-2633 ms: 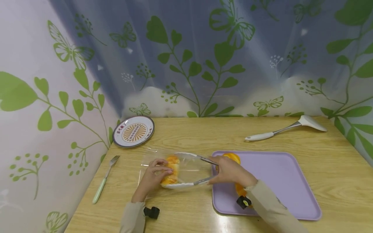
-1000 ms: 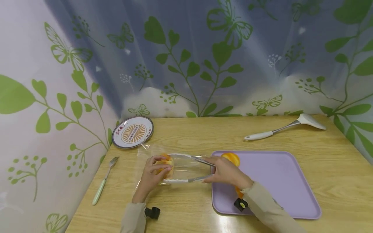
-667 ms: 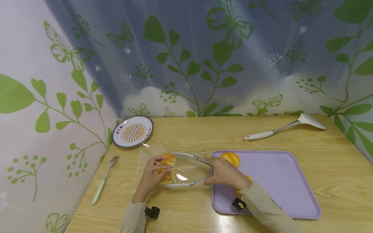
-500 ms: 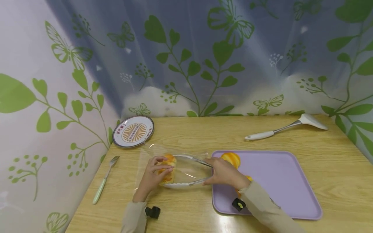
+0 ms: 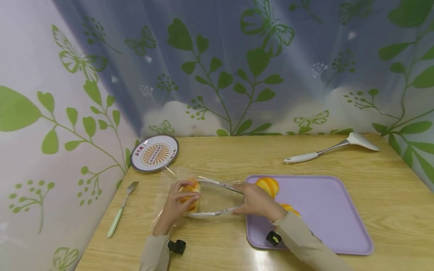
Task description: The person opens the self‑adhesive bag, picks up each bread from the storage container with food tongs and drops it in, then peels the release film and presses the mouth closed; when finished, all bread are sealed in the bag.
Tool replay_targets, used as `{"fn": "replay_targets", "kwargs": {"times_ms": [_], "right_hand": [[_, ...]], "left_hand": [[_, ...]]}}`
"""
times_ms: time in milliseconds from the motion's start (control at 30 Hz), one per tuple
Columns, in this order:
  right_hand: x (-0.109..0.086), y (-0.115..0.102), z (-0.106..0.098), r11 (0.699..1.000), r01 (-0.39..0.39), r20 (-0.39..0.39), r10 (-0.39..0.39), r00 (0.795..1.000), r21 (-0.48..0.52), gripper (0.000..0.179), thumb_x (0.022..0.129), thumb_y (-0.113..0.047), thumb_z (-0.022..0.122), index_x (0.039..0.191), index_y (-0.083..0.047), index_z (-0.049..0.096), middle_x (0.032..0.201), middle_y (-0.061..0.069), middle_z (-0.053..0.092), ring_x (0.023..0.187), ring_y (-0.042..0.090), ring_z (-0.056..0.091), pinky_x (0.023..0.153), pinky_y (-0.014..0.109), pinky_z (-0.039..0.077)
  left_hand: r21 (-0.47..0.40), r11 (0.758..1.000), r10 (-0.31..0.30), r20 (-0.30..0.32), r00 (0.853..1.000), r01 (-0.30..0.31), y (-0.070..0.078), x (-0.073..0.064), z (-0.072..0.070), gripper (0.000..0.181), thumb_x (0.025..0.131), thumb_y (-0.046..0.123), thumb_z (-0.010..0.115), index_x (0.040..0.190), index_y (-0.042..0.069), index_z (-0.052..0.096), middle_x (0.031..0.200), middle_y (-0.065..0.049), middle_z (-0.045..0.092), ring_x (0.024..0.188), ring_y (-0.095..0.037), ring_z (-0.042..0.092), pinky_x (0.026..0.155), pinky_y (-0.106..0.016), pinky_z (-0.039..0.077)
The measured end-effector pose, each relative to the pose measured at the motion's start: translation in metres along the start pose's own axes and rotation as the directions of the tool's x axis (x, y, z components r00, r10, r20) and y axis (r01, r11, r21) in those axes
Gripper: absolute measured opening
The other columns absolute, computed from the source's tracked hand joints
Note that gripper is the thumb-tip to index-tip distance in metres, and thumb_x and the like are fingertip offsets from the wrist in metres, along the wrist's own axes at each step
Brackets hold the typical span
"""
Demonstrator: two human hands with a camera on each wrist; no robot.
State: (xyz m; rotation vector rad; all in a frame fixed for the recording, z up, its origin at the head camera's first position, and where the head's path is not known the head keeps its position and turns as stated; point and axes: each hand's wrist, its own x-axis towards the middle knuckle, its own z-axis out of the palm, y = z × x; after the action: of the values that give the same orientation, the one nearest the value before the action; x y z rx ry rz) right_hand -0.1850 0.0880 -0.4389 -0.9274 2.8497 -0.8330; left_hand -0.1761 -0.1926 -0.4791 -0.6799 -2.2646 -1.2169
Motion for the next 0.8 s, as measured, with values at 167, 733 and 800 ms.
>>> {"fn": "replay_targets", "kwargs": {"times_ms": [167, 733, 800], "right_hand": [[0.002, -0.001, 0.005, 1.0, 0.011, -0.004, -0.011, 1.0, 0.012, 0.076, 0.066, -0.028, 0.089, 0.127, 0.006, 0.06, 0.122, 0.021, 0.066, 0.092, 0.026, 0.067, 0.092, 0.042, 0.055], [0.012, -0.002, 0.01, 0.998, -0.043, 0.044, 0.041, 0.998, 0.045, 0.08, 0.065, -0.03, 0.089, 0.13, 0.005, 0.057, 0.125, 0.02, 0.065, 0.113, 0.035, 0.063, 0.097, 0.046, 0.052], [0.012, -0.002, 0.009, 0.998, -0.044, 0.052, 0.042, 0.998, 0.042, 0.08, 0.066, -0.03, 0.089, 0.131, 0.005, 0.057, 0.126, 0.021, 0.064, 0.114, 0.036, 0.063, 0.098, 0.047, 0.051]], "left_hand": [[-0.005, 1.0, -0.028, 0.032, 0.999, 0.028, -0.001, -0.001, 0.0, 0.015, 0.073, -0.005, 0.079, 0.083, 0.005, 0.078, 0.11, -0.016, 0.063, 0.104, -0.026, 0.048, 0.09, -0.035, 0.041], [0.136, 0.988, -0.09, 0.071, 0.993, 0.08, -0.017, -0.006, -0.027, 0.026, 0.075, 0.001, 0.077, 0.101, 0.002, 0.075, 0.11, -0.017, 0.063, 0.098, -0.031, 0.052, 0.086, -0.035, 0.043], [0.146, 0.985, -0.109, 0.088, 0.99, 0.095, -0.021, -0.007, -0.031, 0.024, 0.075, 0.0, 0.078, 0.099, 0.001, 0.076, 0.109, -0.019, 0.063, 0.097, -0.032, 0.055, 0.085, -0.035, 0.045]]}}
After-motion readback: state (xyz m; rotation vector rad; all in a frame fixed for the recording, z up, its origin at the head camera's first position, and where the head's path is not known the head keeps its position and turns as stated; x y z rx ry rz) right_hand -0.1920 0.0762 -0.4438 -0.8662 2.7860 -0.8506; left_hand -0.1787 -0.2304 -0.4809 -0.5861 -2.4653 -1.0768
